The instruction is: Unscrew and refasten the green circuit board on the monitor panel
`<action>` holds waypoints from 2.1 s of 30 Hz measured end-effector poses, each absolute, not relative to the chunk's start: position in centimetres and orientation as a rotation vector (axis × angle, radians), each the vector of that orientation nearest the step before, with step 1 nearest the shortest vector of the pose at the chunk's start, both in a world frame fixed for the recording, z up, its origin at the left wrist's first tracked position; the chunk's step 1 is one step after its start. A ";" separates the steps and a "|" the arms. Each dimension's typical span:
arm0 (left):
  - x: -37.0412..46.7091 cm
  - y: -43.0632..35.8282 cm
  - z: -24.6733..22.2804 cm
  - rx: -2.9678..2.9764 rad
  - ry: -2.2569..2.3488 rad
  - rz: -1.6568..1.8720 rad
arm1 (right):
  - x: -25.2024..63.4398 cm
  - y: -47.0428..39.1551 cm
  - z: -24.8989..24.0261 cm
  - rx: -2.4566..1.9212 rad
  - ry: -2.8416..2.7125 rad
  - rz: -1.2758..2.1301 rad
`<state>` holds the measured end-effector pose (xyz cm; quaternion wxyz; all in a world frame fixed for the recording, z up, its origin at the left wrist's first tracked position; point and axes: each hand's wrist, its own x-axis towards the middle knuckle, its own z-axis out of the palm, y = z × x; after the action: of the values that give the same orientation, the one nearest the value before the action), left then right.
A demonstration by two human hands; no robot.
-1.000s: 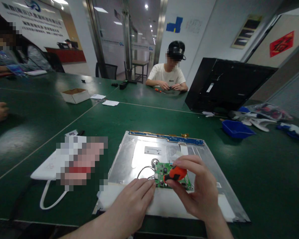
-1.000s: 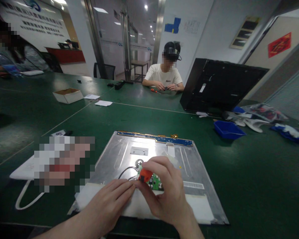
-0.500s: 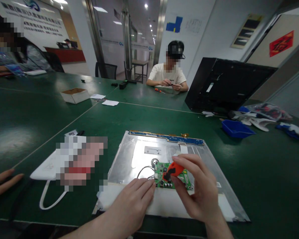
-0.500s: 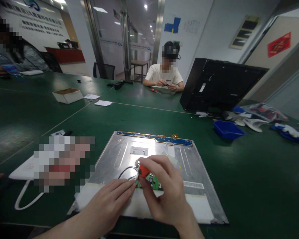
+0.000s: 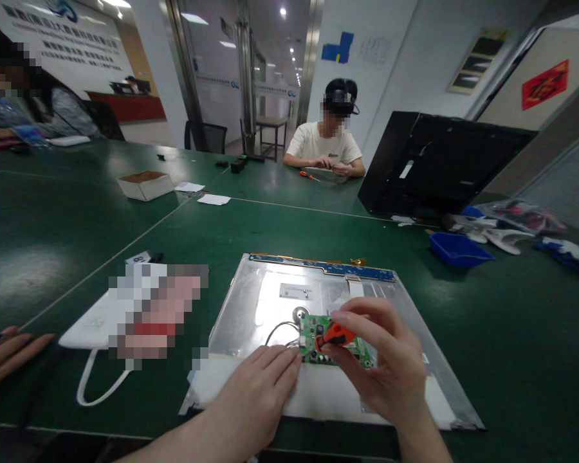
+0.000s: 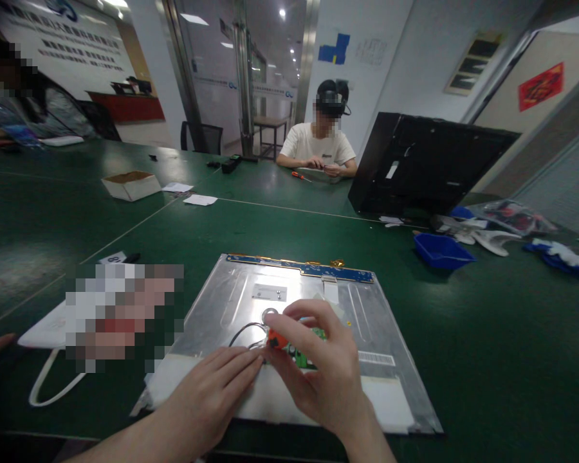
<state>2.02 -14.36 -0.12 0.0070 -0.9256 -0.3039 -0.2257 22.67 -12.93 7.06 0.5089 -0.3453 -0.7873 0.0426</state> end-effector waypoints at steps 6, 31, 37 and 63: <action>1.9 -14.4 -0.2 -2.909 -0.957 -0.700 | 22.8 -13.1 7.2 -0.834 -1.933 0.132; 1.9 -14.4 -0.3 -2.896 -0.936 -0.707 | 22.7 -13.0 6.9 -0.802 -1.946 0.236; 1.9 -14.5 -0.2 -2.908 -0.938 -0.697 | 22.5 -12.9 7.1 -0.804 -1.924 0.141; 2.1 -14.4 -0.2 -2.863 -0.895 -0.769 | 22.7 -13.2 7.0 -0.821 -1.953 0.201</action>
<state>2.13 -14.43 -0.16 0.0226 -0.9242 -0.2891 -0.2484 22.71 -13.23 6.97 0.4852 -0.3374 -0.8024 0.0824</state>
